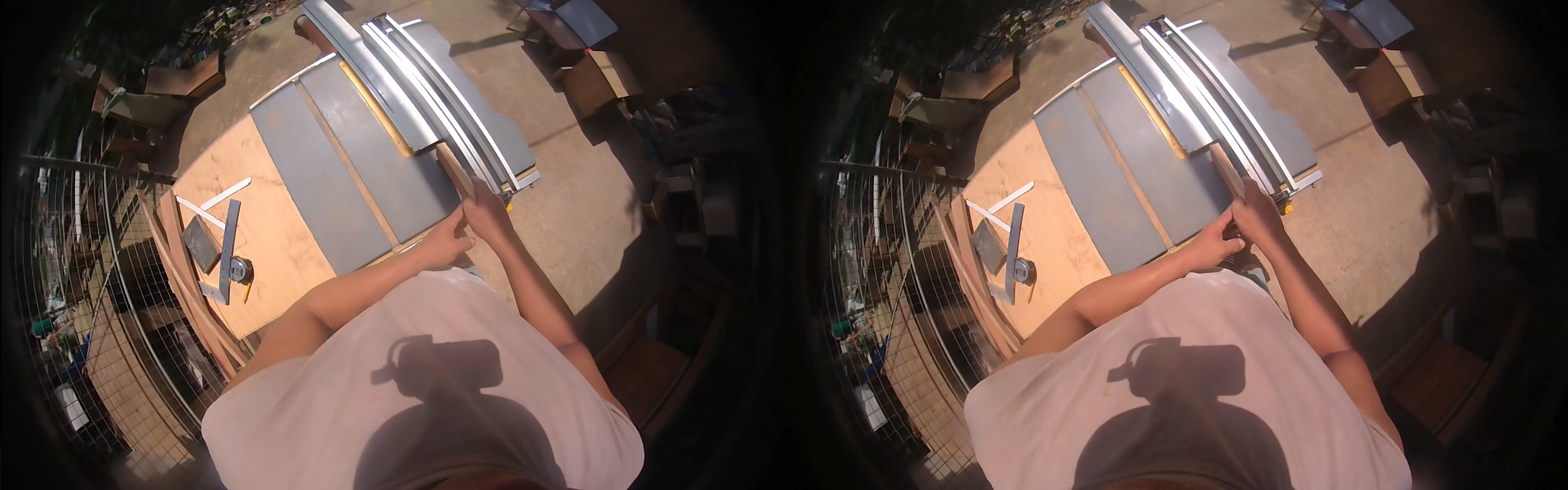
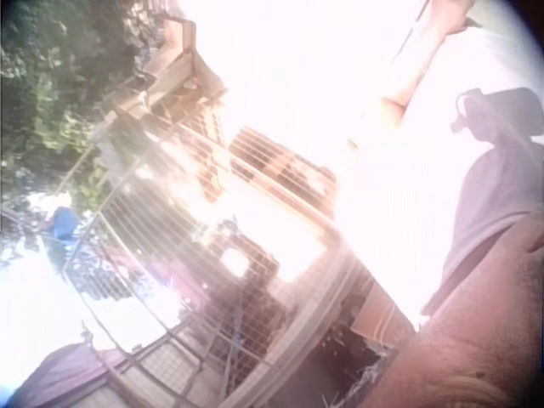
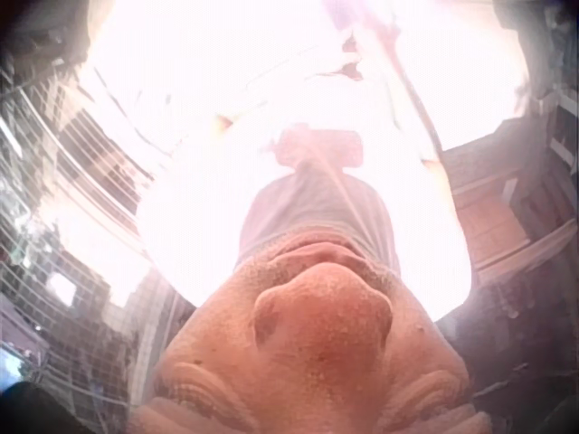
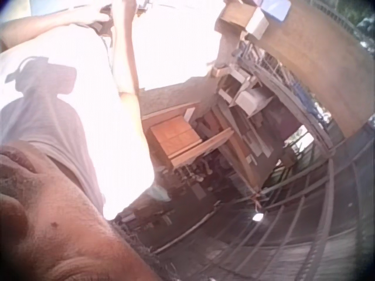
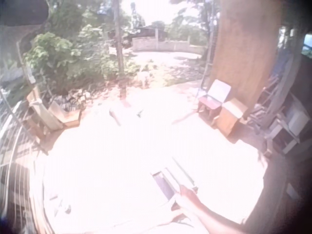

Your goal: The person selects a long white wooden plank from a pile, carries it to a table saw, and cuts it into smaller pieces. They then measure and mark the cut pieces before placing them on a workbench.

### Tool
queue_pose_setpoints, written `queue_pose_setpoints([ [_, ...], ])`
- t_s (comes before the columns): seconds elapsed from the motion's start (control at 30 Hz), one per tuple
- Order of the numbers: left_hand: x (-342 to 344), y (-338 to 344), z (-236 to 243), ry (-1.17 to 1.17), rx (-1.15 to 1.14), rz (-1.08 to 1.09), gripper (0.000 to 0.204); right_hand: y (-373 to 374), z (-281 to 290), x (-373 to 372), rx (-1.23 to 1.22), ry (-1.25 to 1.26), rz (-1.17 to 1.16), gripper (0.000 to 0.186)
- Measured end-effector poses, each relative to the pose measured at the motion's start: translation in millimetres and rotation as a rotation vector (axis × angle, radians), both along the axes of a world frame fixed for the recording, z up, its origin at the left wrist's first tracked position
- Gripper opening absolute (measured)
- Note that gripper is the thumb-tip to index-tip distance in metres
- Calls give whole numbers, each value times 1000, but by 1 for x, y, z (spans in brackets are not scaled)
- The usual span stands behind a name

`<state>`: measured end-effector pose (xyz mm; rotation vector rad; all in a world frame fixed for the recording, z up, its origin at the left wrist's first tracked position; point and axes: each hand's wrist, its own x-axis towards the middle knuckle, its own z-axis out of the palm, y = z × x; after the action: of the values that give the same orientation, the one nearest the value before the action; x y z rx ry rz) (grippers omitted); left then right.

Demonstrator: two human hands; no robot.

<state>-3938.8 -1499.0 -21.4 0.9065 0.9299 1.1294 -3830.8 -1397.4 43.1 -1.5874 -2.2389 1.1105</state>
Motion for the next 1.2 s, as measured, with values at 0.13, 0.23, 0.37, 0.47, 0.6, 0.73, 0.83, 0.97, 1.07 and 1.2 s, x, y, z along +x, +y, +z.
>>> queue_pose_setpoints([
  [0.13,-24,1,3,211,-225,-195,51,-3,2,5,78,-42,153,53],
  [0.23,-44,-5,12,262,-216,30,38,-6,-5,-2,161,-182,216,54],
  [0.37,-97,-11,10,345,-310,343,35,0,-6,-15,145,-239,177,51],
  [0.47,-143,-6,2,333,-340,587,31,12,0,-18,139,-281,190,48],
  [0.6,-210,16,-21,375,-328,820,27,14,0,-22,215,-318,210,44],
  [0.73,-266,61,-25,471,-296,919,26,6,-14,-23,251,-270,142,41],
  [0.83,-316,94,-51,638,-247,934,28,10,-17,-31,275,-247,135,41],
  [0.97,-354,141,-45,796,-267,885,30,15,-19,-36,283,-252,121,41],
  [1.07,-377,170,-44,896,-283,835,31,21,-14,-46,277,-289,143,42],
  [1.2,-386,199,-34,1025,-237,701,42,30,-10,-55,264,-304,150,42],
])
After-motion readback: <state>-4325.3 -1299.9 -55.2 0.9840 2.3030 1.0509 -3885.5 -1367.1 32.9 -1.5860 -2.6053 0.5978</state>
